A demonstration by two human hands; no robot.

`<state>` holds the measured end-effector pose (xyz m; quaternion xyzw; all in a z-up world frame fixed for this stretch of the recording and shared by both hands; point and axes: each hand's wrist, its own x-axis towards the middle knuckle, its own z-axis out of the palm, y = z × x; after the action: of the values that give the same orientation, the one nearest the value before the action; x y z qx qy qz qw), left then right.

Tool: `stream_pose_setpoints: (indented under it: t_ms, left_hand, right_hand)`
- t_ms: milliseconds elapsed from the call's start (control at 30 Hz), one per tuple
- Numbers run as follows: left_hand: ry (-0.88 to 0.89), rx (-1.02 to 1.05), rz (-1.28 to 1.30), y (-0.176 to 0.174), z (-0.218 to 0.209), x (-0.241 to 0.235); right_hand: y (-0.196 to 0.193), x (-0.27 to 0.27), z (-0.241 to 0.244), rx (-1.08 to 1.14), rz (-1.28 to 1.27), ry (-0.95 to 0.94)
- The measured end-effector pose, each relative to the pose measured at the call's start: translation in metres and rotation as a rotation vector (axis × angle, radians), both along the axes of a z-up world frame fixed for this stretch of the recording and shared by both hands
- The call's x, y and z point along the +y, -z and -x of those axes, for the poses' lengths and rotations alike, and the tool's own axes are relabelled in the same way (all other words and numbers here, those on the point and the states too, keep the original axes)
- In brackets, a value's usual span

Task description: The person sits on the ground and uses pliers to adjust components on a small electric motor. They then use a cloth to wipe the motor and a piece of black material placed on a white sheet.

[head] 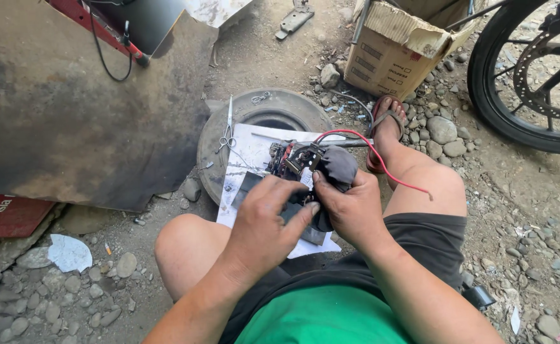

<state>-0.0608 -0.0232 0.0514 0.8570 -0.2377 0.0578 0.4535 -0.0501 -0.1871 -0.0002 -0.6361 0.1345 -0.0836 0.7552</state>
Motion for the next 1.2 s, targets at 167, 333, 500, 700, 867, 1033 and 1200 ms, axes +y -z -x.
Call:
stream_pose_setpoints:
  t_ms: [167,333,500,700,867,1033,1200]
  left_hand:
    - [-0.023,-0.093,-0.194,0.012,0.004,-0.006]
    - [-0.112,-0.259,-0.318,0.017,0.001,-0.011]
    - [-0.088,-0.296,-0.444,0.018,-0.005,-0.014]
    - [-0.155,-0.341,-0.559,0.083,-0.030,-0.020]
    - [-0.191,-0.263,-0.568,0.116,-0.038,-0.026]
    - [-0.088,-0.176,-0.418,0.123,-0.035,-0.020]
    - [-0.112,0.308,-0.418,0.124,-0.024,-0.024]
  right_hand:
    - [0.019,-0.004,0.002,-0.057,0.140,0.052]
    - [0.032,-0.002,-0.001,-0.099,0.148,0.046]
    - [0.039,-0.003,-0.002,-0.122,0.144,0.034]
    - [0.076,0.006,-0.018,-0.194,0.265,0.058]
    - [0.084,0.007,-0.031,-0.015,0.253,-0.052]
    - [0.121,0.006,-0.035,-0.003,0.254,-0.059]
    - [0.129,0.002,-0.031,0.077,0.102,-0.174]
